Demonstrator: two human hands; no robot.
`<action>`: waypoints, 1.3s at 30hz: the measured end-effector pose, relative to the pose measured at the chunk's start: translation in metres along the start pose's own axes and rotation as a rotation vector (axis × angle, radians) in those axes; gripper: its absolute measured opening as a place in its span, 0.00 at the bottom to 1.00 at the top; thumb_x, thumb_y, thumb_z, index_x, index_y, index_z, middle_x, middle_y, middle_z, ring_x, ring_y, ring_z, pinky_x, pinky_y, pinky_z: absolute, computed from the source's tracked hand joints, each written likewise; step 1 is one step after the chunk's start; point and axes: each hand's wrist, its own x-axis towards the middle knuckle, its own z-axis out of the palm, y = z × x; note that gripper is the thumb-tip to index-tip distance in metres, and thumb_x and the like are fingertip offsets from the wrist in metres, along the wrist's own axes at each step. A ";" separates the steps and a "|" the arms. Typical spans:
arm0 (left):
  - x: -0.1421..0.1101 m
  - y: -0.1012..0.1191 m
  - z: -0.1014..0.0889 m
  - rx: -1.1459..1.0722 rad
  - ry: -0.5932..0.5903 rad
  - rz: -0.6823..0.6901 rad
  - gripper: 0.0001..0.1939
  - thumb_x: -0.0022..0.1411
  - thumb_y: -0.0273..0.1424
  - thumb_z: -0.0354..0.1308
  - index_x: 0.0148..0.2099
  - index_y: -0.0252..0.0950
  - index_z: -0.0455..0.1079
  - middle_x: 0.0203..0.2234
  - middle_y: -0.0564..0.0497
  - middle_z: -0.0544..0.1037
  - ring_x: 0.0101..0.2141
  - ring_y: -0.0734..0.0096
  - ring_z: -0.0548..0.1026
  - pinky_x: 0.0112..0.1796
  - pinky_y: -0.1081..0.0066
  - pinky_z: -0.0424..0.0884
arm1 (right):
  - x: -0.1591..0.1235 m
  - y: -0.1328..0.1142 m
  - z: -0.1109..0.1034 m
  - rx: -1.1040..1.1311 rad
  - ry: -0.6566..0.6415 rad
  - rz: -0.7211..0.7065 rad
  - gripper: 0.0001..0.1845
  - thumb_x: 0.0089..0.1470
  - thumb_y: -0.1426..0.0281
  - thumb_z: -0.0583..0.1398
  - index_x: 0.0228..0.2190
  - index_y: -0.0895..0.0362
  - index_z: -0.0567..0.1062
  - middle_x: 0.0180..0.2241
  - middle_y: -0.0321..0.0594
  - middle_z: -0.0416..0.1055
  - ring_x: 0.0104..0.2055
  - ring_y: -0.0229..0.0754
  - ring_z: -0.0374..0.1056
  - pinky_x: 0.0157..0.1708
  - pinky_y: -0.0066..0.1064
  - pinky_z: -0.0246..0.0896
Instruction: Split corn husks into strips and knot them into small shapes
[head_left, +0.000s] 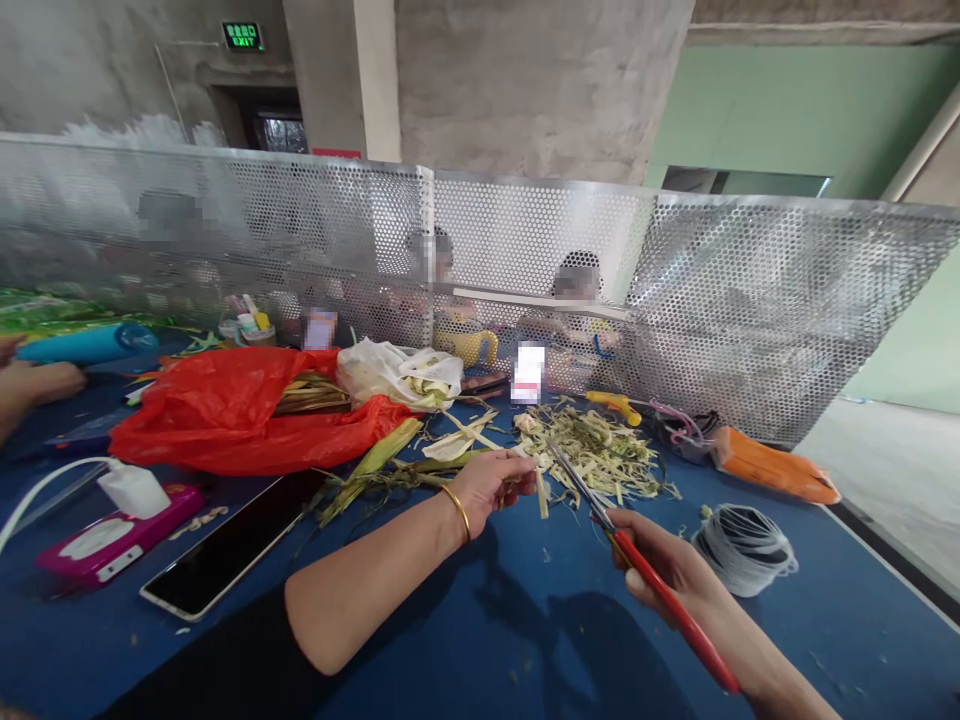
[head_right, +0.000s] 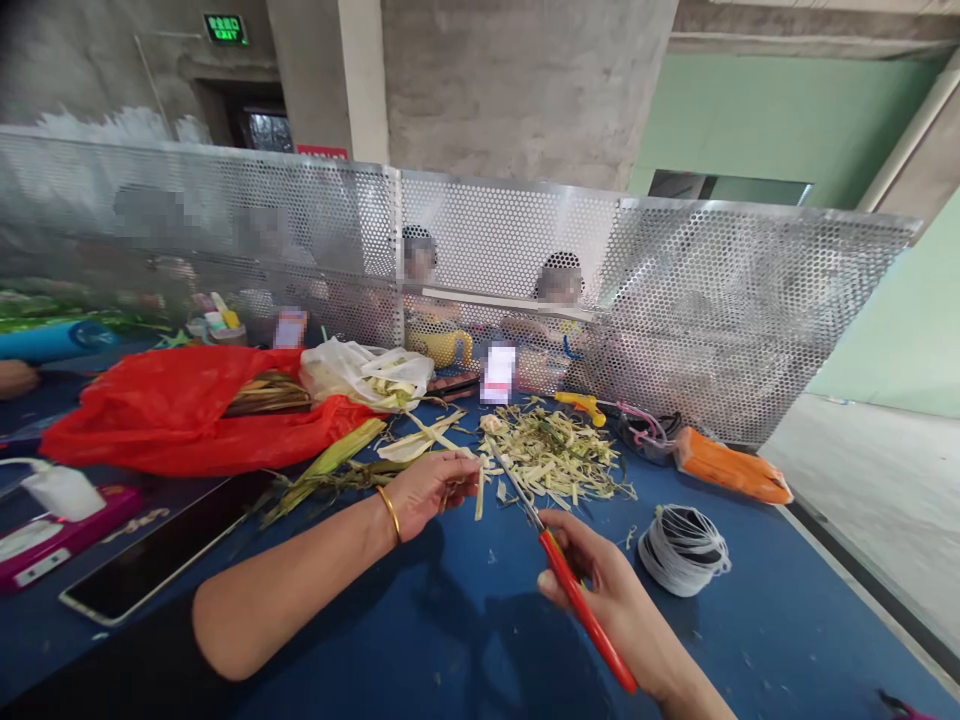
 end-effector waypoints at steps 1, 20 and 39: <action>0.000 0.000 0.000 -0.008 0.000 0.013 0.13 0.41 0.34 0.69 0.26 0.33 0.69 0.21 0.53 0.75 0.24 0.76 0.73 0.25 0.77 0.60 | -0.001 -0.002 -0.001 0.014 -0.038 -0.014 0.36 0.47 0.47 0.60 0.52 0.56 0.66 0.31 0.36 0.61 0.32 0.39 0.58 0.33 0.29 0.59; -0.007 -0.004 0.014 -0.262 0.158 0.098 0.04 0.52 0.25 0.63 0.32 0.32 0.70 0.26 0.48 0.79 0.26 0.74 0.76 0.26 0.77 0.68 | 0.008 0.016 0.012 -0.384 0.184 -0.025 0.28 0.48 0.62 0.62 0.52 0.53 0.69 0.44 0.40 0.73 0.43 0.45 0.69 0.44 0.30 0.64; -0.006 -0.007 0.014 -0.308 0.149 0.025 0.02 0.56 0.25 0.60 0.34 0.31 0.73 0.31 0.47 0.80 0.27 0.76 0.76 0.25 0.79 0.68 | 0.014 0.016 0.016 -0.349 0.238 -0.008 0.31 0.47 0.55 0.62 0.50 0.61 0.73 0.41 0.43 0.76 0.44 0.50 0.70 0.44 0.33 0.63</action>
